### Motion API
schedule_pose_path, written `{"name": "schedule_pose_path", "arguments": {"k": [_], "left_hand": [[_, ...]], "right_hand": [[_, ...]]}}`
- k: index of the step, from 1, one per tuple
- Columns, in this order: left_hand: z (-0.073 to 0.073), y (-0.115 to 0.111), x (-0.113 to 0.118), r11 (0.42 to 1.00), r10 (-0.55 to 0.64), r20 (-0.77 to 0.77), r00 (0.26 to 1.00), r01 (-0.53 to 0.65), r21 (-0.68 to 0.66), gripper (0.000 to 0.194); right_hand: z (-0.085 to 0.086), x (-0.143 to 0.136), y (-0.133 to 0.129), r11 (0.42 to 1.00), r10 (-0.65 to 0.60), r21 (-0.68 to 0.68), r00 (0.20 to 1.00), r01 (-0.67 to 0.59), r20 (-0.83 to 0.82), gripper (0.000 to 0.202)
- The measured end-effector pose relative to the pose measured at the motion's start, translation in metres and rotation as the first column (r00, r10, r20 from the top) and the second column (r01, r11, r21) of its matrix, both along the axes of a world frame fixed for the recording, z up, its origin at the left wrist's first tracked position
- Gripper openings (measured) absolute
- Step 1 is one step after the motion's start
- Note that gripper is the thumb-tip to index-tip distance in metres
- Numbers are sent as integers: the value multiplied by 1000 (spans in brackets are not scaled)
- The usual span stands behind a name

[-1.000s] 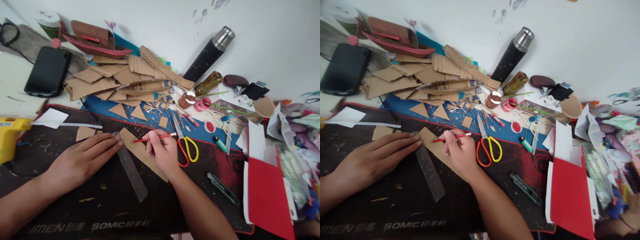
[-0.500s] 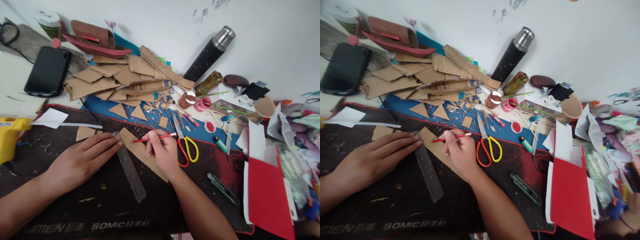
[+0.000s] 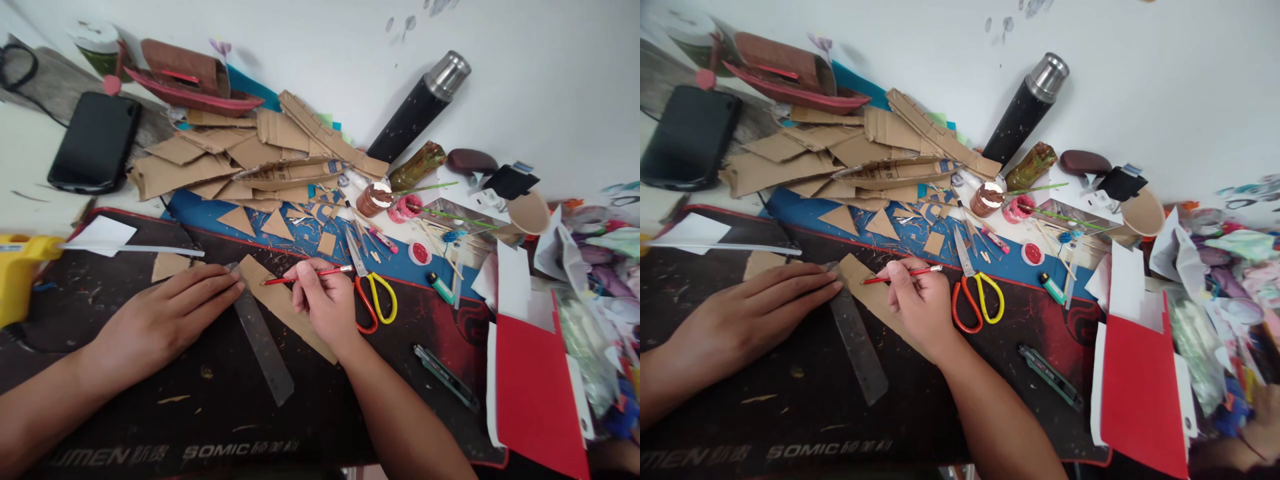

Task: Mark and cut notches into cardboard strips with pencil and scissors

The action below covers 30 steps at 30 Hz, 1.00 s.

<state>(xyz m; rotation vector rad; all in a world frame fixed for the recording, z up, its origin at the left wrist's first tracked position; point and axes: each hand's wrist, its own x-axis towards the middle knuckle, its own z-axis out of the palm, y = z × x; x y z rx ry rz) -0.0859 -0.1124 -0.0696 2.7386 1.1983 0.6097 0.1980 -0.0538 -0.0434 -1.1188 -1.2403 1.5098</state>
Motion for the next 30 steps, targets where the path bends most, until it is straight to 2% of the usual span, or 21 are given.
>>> {"name": "schedule_pose_path", "arguments": {"k": [9,16,21,30], "left_hand": [[-1,-1,1,1000,10,26,1000,-9,-23,57],[-7,0,-1,999,7,2,1000,-8,51,66],[-7,-1,0,999,15,6,1000,-15,31,72],[-6,1,4,996,15,-18,1000,-14,88,72]], "right_hand": [[1,-1,2,1000,1,2,1000,-1,2,47],[1,0,0,1000,5,-5,1000,-5,-3,45],[2,-1,1,1000,12,-9,1000,-12,6,46],[2,0,0,1000,-20,-3,999,19,-32,47]]}}
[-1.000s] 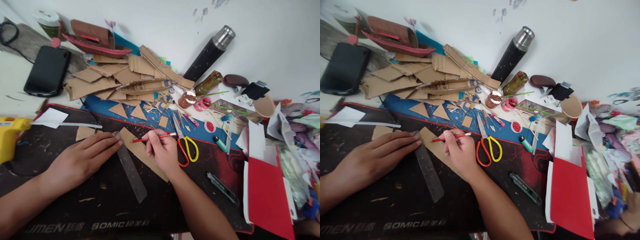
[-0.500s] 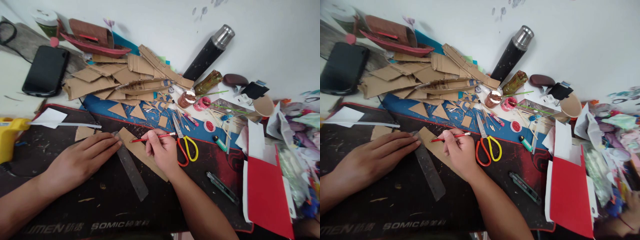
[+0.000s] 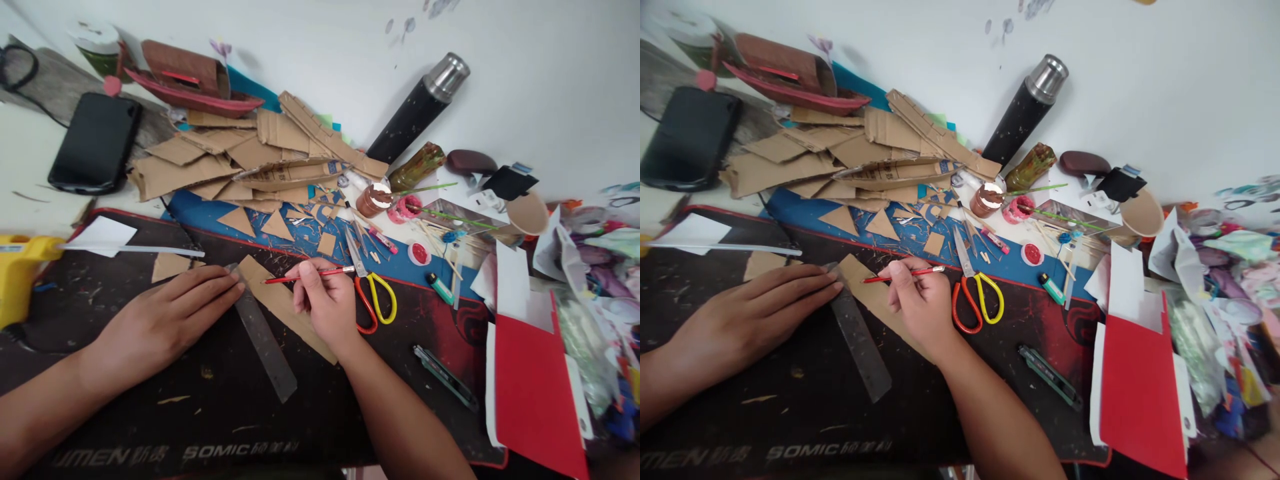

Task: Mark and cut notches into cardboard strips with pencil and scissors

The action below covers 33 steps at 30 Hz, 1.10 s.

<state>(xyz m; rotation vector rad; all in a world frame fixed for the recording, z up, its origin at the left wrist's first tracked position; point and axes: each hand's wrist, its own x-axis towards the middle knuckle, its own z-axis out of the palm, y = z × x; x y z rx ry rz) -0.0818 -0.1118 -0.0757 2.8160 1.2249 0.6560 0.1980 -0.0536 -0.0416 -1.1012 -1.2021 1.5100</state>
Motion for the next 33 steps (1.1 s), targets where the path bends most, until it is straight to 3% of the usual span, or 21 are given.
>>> {"name": "schedule_pose_path", "arguments": {"k": [12,24,33], "left_hand": [[4,-1,0,997,-2,-12,1000,1,-74,61],[-6,1,-2,999,-15,25,1000,16,-43,61],[-4,2,-1,1000,-23,14,1000,24,-19,53]], "right_hand": [[2,-11,-5,999,36,-17,999,-37,-34,46],[0,-16,-6,997,82,-6,996,-82,17,46],[3,-16,-6,991,136,8,989,-136,56,44]]}}
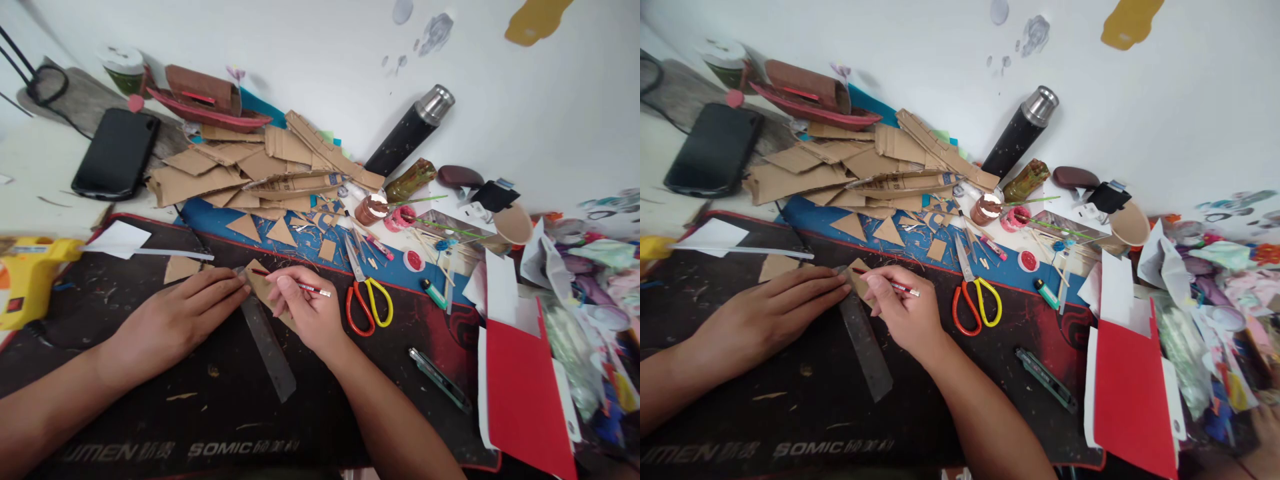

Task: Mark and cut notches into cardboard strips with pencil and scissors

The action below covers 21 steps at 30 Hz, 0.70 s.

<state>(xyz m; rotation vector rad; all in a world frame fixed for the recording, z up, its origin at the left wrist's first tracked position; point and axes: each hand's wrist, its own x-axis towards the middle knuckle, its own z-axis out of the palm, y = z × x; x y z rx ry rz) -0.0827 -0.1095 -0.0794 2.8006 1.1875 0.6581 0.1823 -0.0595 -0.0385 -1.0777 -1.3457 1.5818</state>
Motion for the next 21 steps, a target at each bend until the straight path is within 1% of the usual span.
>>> {"name": "schedule_pose_path", "arguments": {"k": [3,11,21], "left_hand": [[0,-1,0,1000,-4,-14,1000,4,13,54],[-1,0,0,1000,7,17,1000,-7,7,58],[1,1,2,999,25,43,999,-24,-35,65]], "right_hand": [[-1,0,0,1000,-3,0,1000,3,-21,42],[-5,1,0,1000,-15,-7,998,15,-67,43],[-3,1,1,1000,-14,-26,1000,14,-6,51]]}}
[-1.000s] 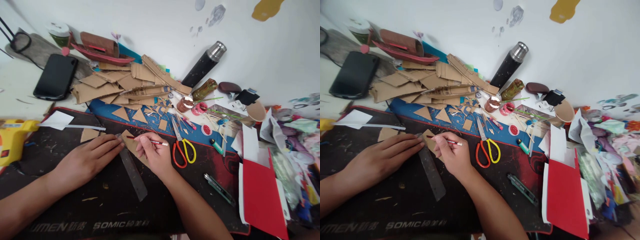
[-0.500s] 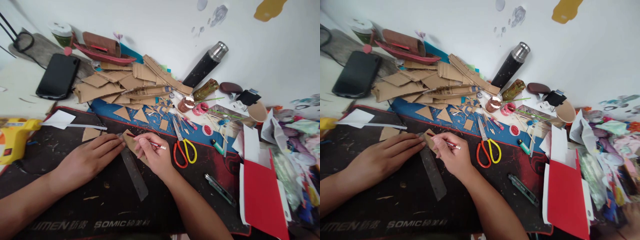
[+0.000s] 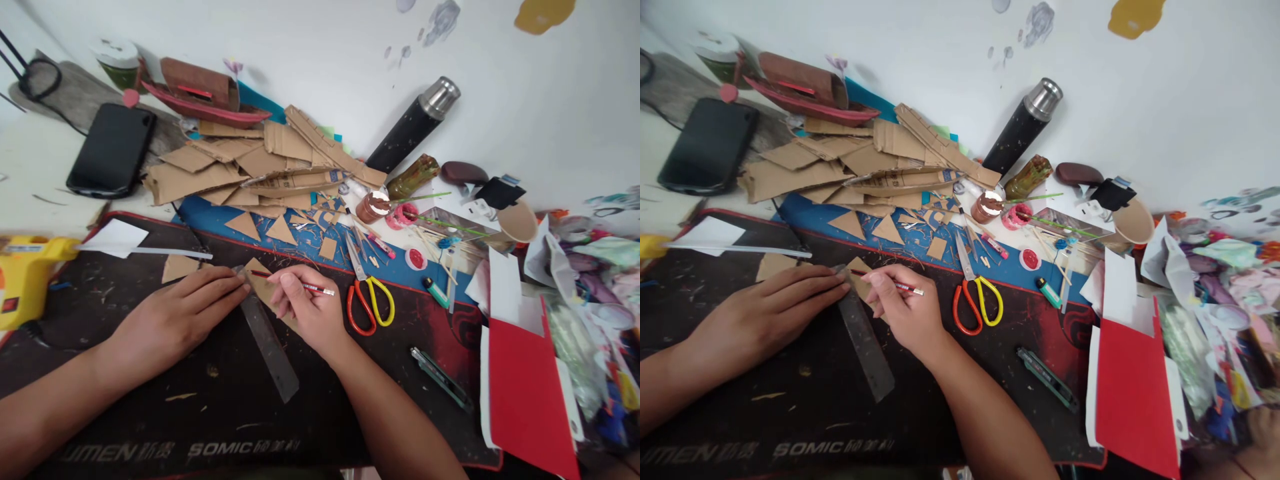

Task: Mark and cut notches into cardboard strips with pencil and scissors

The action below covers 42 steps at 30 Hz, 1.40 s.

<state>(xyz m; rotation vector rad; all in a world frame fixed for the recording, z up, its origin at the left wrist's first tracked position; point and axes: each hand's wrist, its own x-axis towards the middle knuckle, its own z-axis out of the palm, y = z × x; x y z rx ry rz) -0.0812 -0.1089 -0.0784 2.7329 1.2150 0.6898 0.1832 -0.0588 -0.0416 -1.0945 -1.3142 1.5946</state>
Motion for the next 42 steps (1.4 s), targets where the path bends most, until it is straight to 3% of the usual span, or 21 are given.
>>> {"name": "schedule_pose_path", "arguments": {"k": [42], "left_hand": [[2,0,0,999,-20,-36,999,21,37,58]], "right_hand": [[-3,1,0,1000,0,-6,999,-1,-52,46]]}}
